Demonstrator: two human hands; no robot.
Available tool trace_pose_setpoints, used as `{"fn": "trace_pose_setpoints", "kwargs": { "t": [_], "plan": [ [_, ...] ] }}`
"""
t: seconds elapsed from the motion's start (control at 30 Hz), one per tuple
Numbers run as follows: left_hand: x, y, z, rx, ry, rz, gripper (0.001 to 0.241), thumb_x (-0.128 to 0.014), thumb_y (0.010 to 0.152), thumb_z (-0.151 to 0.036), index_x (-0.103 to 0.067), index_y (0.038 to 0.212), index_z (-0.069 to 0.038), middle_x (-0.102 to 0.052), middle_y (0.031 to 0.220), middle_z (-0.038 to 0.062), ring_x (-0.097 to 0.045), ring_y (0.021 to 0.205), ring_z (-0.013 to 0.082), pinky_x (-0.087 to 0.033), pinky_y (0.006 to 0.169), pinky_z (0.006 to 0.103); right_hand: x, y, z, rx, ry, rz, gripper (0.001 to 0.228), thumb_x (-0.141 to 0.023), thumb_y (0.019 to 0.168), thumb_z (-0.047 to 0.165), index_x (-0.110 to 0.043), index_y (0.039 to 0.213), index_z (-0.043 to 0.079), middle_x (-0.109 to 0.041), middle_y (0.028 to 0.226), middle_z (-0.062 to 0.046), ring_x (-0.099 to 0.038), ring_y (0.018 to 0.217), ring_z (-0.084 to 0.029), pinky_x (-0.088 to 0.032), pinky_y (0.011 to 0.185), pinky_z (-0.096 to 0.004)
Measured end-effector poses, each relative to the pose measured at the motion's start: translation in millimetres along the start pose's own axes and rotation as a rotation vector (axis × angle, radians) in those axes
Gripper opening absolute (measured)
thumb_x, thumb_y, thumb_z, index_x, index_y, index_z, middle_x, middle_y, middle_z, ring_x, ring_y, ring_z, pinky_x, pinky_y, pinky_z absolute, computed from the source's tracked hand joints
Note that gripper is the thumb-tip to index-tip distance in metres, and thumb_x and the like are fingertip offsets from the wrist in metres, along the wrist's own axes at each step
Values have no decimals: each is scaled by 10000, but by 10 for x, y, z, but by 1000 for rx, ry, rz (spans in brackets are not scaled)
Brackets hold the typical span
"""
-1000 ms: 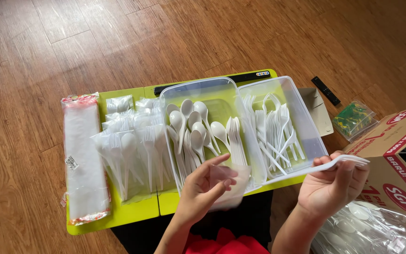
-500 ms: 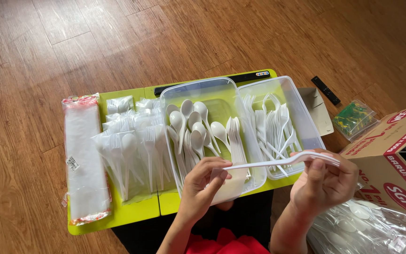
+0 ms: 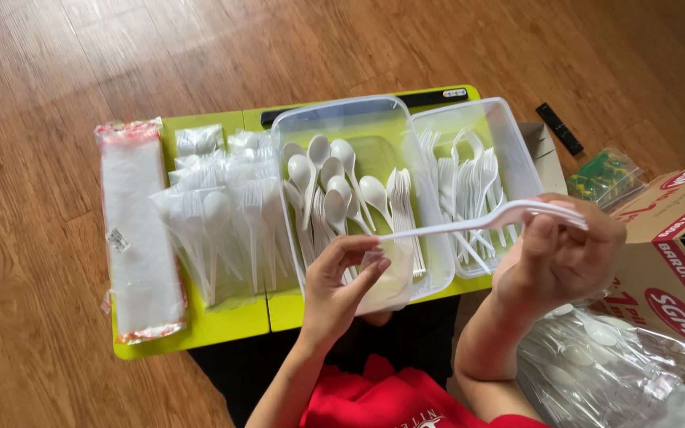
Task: Bagging plastic spoons and forks into individual plastic sleeves
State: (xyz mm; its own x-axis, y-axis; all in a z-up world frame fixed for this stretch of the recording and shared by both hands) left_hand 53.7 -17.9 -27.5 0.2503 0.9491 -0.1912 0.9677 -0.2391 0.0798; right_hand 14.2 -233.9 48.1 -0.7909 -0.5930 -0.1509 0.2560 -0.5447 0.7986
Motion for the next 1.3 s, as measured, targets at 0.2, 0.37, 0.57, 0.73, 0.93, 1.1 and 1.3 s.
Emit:
{"fn": "trace_pose_setpoints", "kwargs": {
  "t": [0.2,0.37,0.57,0.73,0.93,1.1,1.3],
  "plan": [
    [2,-26,-22,22,-12,5,262,-795,875,-96,-721,1122,-46,-740,1055,67,-702,947,118,-575,895,230,51,135,-39,-44,25,2,235,-665,1030,179,-481,1047,34,-531,863,-157,-483,644,-197,-352,583,-255],
    [2,-29,-34,25,-9,16,256,-795,878,-88,-715,1119,-59,-752,1032,78,-730,972,132,-555,918,227,48,162,-142,-25,25,127,213,-676,1028,125,-510,1106,16,-566,911,-198,-548,729,-262,-461,711,-328],
    [12,-31,-43,31,-4,15,237,-780,895,-82,-713,1122,-79,-759,1019,73,-731,979,125,-539,937,224,-58,142,-83,-56,15,157,185,-672,1029,128,-522,1099,45,-599,942,-188,-557,690,-237,-439,747,-296],
    [9,-42,22,23,-26,12,256,-804,871,-42,-716,1110,-69,-738,981,53,-700,925,103,-540,885,208,-6,169,-133,-44,50,100,208,-670,1037,150,-510,1096,33,-561,897,-184,-536,693,-219,-414,639,-275],
    [0,-45,-31,-9,1,20,272,-822,865,-64,-702,1109,-77,-744,904,38,-675,835,78,-524,793,195,-79,150,-72,-7,39,142,188,-664,1029,126,-510,1092,40,-549,866,-162,-543,712,-240,-422,739,-315],
    [-1,-41,-13,-28,40,26,276,-832,858,-79,-704,1102,-90,-727,897,32,-667,828,78,-516,773,198,-122,167,-76,12,11,7,264,-681,1030,230,-497,1016,41,-519,898,-136,-508,665,-214,-403,599,-286],
    [9,-39,-18,-57,72,25,282,-844,851,-105,-711,1099,-88,-703,892,8,-596,765,75,-477,708,205,-169,145,-123,-29,51,186,240,-694,1029,202,-519,1055,40,-571,864,-164,-563,750,-245,-448,736,-328]
  ]
}}
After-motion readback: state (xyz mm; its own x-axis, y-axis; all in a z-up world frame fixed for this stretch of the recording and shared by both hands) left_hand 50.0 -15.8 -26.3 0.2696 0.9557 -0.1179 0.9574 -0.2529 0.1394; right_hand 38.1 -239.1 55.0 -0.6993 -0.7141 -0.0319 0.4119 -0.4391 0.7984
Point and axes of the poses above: each hand's wrist, its own y-axis towards the middle knuckle, its own x-axis out of the back of the hand, z = x × y, the point moved 4 cm from there along y, towards the middle knuckle
